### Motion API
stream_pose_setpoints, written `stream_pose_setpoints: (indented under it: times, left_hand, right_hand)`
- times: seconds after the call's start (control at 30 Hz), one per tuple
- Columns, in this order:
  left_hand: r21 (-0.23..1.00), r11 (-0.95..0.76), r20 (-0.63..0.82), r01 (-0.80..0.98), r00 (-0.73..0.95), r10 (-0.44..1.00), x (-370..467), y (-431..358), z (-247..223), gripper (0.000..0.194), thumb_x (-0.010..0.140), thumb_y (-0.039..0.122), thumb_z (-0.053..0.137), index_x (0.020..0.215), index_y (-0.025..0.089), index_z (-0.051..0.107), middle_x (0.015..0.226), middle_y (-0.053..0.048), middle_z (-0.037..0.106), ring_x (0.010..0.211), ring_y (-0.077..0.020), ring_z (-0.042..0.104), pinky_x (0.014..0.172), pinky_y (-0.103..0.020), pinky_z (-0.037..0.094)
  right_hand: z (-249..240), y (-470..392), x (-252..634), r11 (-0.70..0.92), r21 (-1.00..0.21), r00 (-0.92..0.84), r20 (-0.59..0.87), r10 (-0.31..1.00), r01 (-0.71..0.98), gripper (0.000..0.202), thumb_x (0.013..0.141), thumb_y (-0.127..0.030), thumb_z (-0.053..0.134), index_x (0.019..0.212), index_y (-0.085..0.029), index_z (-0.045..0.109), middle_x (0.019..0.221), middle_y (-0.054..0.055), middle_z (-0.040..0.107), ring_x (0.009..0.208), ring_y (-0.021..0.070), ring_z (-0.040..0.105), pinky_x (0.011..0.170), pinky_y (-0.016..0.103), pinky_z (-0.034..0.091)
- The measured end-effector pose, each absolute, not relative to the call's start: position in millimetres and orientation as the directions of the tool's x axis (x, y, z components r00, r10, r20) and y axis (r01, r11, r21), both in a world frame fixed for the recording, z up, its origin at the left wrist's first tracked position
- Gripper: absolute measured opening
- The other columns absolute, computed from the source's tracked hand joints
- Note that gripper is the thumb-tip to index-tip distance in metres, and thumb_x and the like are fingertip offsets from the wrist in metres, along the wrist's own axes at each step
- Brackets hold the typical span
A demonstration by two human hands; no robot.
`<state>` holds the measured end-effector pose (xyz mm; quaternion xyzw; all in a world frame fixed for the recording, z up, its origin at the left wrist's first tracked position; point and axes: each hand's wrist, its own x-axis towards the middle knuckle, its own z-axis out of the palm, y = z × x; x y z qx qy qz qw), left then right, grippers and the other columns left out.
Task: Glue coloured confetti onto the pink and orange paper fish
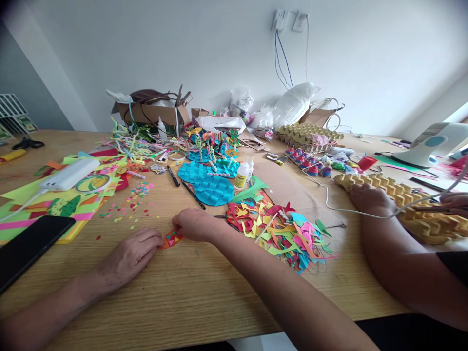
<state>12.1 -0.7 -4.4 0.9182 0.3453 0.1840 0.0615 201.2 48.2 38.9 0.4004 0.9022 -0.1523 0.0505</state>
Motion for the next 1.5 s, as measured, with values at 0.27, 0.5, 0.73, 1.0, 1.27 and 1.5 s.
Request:
stream_pose_setpoints:
  times: [0.27, 0.5, 0.73, 1.0, 1.27, 1.5]
  left_hand:
    - [0.25, -0.761, 0.309, 0.599, 0.696, 0.648, 14.0, -0.3, -3.2, 0.028, 0.082, 0.004, 0.032, 0.083, 0.015, 0.057, 0.086, -0.004, 0.058, 0.081, -0.0166, 0.053, 0.073, -0.028, 0.046]
    - [0.227, -0.765, 0.287, 0.602, 0.71, 0.643, 12.9, 0.0, -3.8, 0.028, 0.083, 0.004, 0.031, 0.085, 0.014, 0.057, 0.086, -0.005, 0.057, 0.081, -0.0173, 0.052, 0.073, -0.029, 0.046]
    - [0.25, -0.763, 0.274, 0.596, 0.713, 0.646, 11.4, -0.7, -6.9, 0.027, 0.085, 0.007, 0.03, 0.086, 0.016, 0.056, 0.088, -0.004, 0.056, 0.083, -0.0166, 0.052, 0.074, -0.029, 0.046]
    - [0.235, -0.759, 0.283, 0.607, 0.704, 0.651, 10.3, -0.7, -6.0, 0.028, 0.083, 0.006, 0.031, 0.085, 0.017, 0.056, 0.086, -0.004, 0.057, 0.081, -0.0171, 0.052, 0.072, -0.029, 0.046]
    - [0.203, -0.77, 0.302, 0.605, 0.709, 0.637, 12.6, -0.4, -5.1, 0.029, 0.083, 0.006, 0.03, 0.083, 0.017, 0.056, 0.083, -0.004, 0.057, 0.078, -0.017, 0.053, 0.071, -0.029, 0.047]
    - [0.212, -0.765, 0.29, 0.608, 0.708, 0.644, 12.1, -0.5, -6.0, 0.029, 0.082, 0.004, 0.031, 0.085, 0.017, 0.056, 0.086, -0.004, 0.057, 0.081, -0.0172, 0.052, 0.073, -0.029, 0.046]
  right_hand:
    - [41.5, 46.0, 199.0, 0.615, -0.176, -0.64, -0.231, 0.733, 0.768, 0.024, 0.071, -0.017, 0.046, 0.085, -0.018, 0.065, 0.088, 0.006, 0.066, 0.078, 0.0182, 0.058, 0.056, 0.023, 0.034]
    - [40.5, 46.1, 197.6, 0.603, -0.174, -0.628, -0.213, 0.749, 0.779, 0.022, 0.071, -0.019, 0.047, 0.084, -0.018, 0.064, 0.086, 0.006, 0.066, 0.077, 0.018, 0.058, 0.054, 0.023, 0.033]
    - [40.0, 47.6, 200.3, 0.577, -0.216, -0.613, -0.189, 0.767, 0.788, 0.02, 0.071, -0.018, 0.048, 0.083, -0.017, 0.063, 0.086, 0.005, 0.066, 0.077, 0.0166, 0.057, 0.057, 0.022, 0.034]
    - [41.6, 46.8, 204.5, 0.525, -0.298, -0.588, -0.189, 0.786, 0.797, 0.021, 0.072, -0.016, 0.047, 0.085, -0.018, 0.064, 0.082, 0.003, 0.065, 0.072, 0.0134, 0.055, 0.057, 0.02, 0.035]
    - [39.0, 45.5, 200.0, 0.482, -0.351, -0.572, -0.224, 0.789, 0.803, 0.022, 0.071, -0.017, 0.049, 0.084, -0.016, 0.067, 0.079, 0.004, 0.066, 0.07, 0.0132, 0.054, 0.055, 0.02, 0.034]
    - [41.5, 44.4, 205.9, 0.439, -0.415, -0.547, -0.185, 0.817, 0.797, 0.022, 0.073, -0.02, 0.05, 0.086, -0.017, 0.067, 0.075, 0.001, 0.065, 0.063, 0.0101, 0.052, 0.051, 0.018, 0.031]
